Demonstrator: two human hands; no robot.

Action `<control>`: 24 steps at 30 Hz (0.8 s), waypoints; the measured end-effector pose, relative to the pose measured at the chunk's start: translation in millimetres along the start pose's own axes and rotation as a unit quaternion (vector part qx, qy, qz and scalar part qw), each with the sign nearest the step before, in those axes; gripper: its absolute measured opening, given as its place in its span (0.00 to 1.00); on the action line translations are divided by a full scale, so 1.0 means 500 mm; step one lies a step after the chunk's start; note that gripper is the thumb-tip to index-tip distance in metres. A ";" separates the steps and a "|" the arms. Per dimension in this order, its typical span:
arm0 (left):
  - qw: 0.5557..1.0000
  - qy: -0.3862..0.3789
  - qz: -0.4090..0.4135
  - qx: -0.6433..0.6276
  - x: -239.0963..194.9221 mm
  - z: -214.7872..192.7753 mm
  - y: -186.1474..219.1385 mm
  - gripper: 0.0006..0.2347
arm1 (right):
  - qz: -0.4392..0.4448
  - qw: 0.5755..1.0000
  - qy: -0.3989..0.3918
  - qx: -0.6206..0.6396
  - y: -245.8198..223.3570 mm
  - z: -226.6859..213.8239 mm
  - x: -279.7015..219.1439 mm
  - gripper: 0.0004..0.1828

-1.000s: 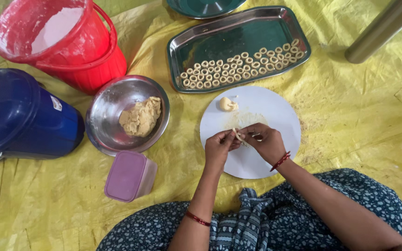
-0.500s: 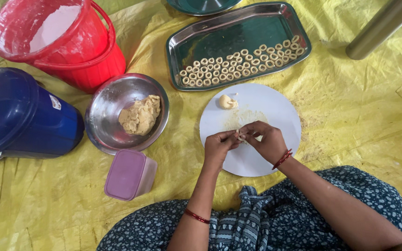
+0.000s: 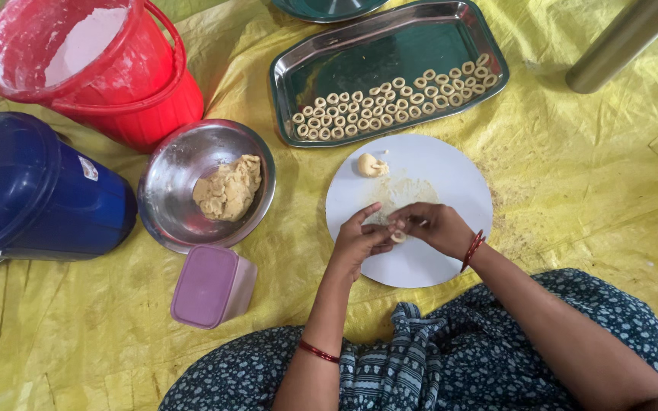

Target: The person sits on a yellow tarp and shapes small pieces of dough into ring-shaped snacks by hand. They roll the dough into thin strips, form them into circles, and place the finished pieces onto a metal tray.

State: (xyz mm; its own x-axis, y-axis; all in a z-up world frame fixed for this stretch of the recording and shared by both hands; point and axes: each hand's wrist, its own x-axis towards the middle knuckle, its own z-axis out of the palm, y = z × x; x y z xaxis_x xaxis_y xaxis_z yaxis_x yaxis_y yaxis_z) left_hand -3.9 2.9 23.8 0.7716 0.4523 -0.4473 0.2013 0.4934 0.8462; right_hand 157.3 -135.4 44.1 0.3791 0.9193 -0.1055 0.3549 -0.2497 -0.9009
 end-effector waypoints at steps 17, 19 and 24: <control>0.998 -0.046 -0.023 0.029 0.003 0.001 -0.019 0.30 | 0.117 0.985 -0.078 0.103 0.063 -0.022 0.016 0.13; 0.998 -0.046 -0.031 0.024 0.001 0.001 -0.021 0.31 | 0.099 0.986 -0.075 0.107 0.057 -0.025 0.016 0.13; 0.997 -0.046 -0.044 0.033 -0.001 0.003 -0.014 0.31 | 0.053 0.996 0.058 -0.031 0.024 -0.022 0.018 0.15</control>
State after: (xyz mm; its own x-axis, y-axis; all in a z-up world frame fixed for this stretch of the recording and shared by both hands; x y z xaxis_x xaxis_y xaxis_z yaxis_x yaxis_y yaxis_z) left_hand -4.8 -2.0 18.5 0.8010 0.3376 -0.4944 0.3070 0.4773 0.8234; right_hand 174.1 -133.5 36.9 0.5130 0.8458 -0.1462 0.3580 -0.3656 -0.8592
